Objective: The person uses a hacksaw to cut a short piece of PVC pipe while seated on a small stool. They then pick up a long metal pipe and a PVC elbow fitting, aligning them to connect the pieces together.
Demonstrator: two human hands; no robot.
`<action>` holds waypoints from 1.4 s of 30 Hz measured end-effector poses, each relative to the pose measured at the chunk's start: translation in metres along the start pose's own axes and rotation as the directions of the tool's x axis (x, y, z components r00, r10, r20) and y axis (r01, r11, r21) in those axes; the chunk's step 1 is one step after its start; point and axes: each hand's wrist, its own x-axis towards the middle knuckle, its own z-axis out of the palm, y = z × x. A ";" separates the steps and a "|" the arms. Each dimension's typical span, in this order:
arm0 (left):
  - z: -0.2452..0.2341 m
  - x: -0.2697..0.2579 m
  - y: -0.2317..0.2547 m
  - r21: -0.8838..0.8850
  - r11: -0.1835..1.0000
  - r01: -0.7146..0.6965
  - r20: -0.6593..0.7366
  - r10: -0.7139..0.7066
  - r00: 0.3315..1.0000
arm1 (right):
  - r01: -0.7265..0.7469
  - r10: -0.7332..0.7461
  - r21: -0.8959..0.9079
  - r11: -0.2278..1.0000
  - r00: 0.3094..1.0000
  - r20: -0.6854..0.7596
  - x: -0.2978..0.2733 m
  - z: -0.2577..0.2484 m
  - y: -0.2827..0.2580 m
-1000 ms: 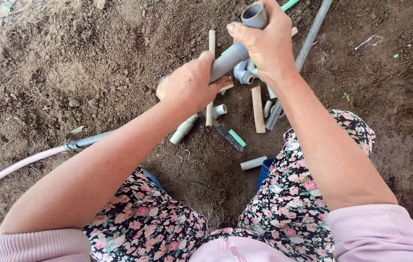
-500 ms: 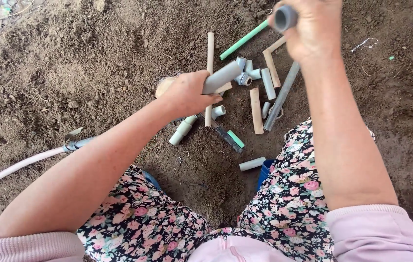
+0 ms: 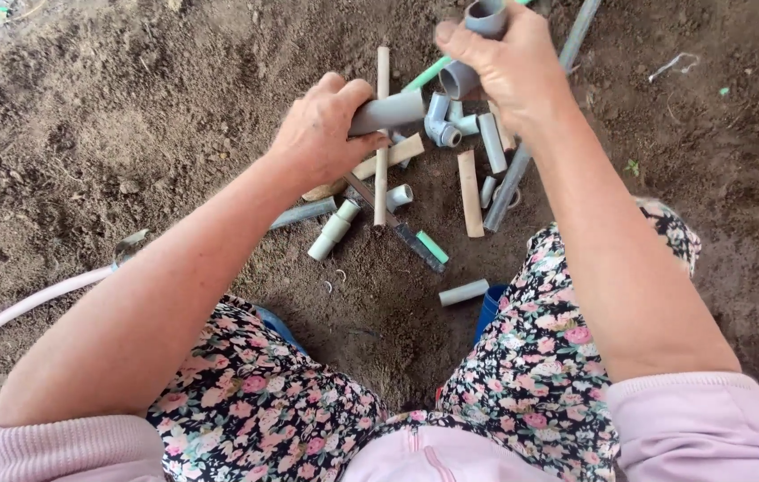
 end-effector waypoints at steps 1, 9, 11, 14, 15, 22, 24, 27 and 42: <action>0.000 -0.002 0.001 -0.007 1.000 0.003 0.018 -0.003 1.000 | -0.019 0.019 0.000 1.000 1.000 -0.004 0.002 0.003 0.010; -0.006 -0.011 0.004 0.366 0.927 0.080 0.479 -0.262 0.838 | -0.157 0.343 -0.811 0.564 0.938 0.057 0.026 0.021 0.116; -0.012 -0.015 0.006 0.355 0.928 0.109 0.482 -0.281 0.830 | -0.109 0.382 -0.874 0.474 0.920 0.093 0.035 0.015 0.139; -0.016 -0.015 -0.003 0.333 0.934 0.128 0.460 -0.279 0.843 | -0.037 0.390 -0.929 0.369 0.913 0.119 0.051 0.004 0.174; -0.015 -0.015 -0.008 0.326 0.937 0.127 0.438 -0.268 0.858 | -0.016 0.362 -0.931 0.365 0.923 0.126 0.055 0.000 0.187; -0.027 -0.020 -0.014 0.274 0.942 0.194 0.467 -0.307 0.830 | 0.028 0.247 -0.893 0.449 0.957 0.154 0.010 0.066 0.150; -0.035 -0.025 -0.012 0.261 0.940 0.219 0.440 -0.318 0.840 | 0.028 0.376 -0.890 0.455 0.900 0.221 0.005 0.084 0.161; -0.041 -0.028 -0.014 0.247 0.942 0.227 0.416 -0.314 0.853 | 0.169 0.370 -0.932 0.322 0.883 0.288 0.003 0.092 0.194; -0.057 -0.037 -0.028 0.231 0.912 0.338 0.440 -0.408 0.800 | 0.098 -0.051 -0.776 0.624 0.995 0.085 0.029 0.071 0.264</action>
